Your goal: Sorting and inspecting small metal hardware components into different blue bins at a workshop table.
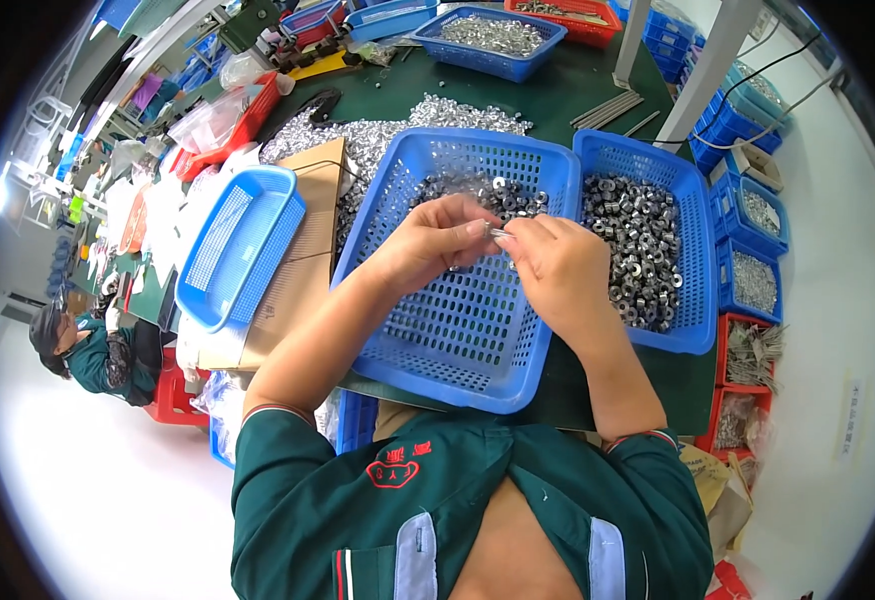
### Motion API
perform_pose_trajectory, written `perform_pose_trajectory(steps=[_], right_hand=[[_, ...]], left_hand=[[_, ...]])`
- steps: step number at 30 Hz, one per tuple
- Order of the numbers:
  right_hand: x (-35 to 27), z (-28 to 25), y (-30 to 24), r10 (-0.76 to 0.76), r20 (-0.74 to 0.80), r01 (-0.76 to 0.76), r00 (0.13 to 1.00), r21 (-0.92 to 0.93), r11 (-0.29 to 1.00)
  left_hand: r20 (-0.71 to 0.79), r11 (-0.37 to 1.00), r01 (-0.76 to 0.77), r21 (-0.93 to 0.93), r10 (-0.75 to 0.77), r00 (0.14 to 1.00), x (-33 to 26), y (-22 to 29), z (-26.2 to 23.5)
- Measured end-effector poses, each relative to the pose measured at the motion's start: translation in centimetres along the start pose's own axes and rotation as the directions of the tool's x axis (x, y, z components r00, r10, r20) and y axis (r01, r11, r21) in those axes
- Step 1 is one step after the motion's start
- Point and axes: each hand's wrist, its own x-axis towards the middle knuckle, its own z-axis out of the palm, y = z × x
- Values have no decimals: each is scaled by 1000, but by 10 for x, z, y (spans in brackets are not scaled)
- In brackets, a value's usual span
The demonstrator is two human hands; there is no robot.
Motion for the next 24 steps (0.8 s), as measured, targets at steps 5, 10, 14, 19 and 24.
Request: perform_pose_trajectory(steps=[5, 10, 14, 19, 24], right_hand=[[-1, 8, -4, -143, -58, 132, 988, -153, 979], [-8, 16, -5, 105, -52, -102, 993, 64, 993], [-7, 11, 5, 305, 199, -351, 931, 275, 895], [-6, 13, 15, 448, 411, -603, 794, 441, 665], [-1, -5, 9, 401, 208, -450, 892, 332, 829]], left_hand=[[42, 996, 33, -82, -29, 999, 1, -1, -8], [87, 997, 3, -78, 4, 996, -2, 3, -8], [29, 972, -6, 235, -1, 1000, -3, 5, -11], [27, 956, -69, 284, 64, 998, -1, 6, 0], [34, 990, 90, -105, -87, 996, 8, 5, 4]])
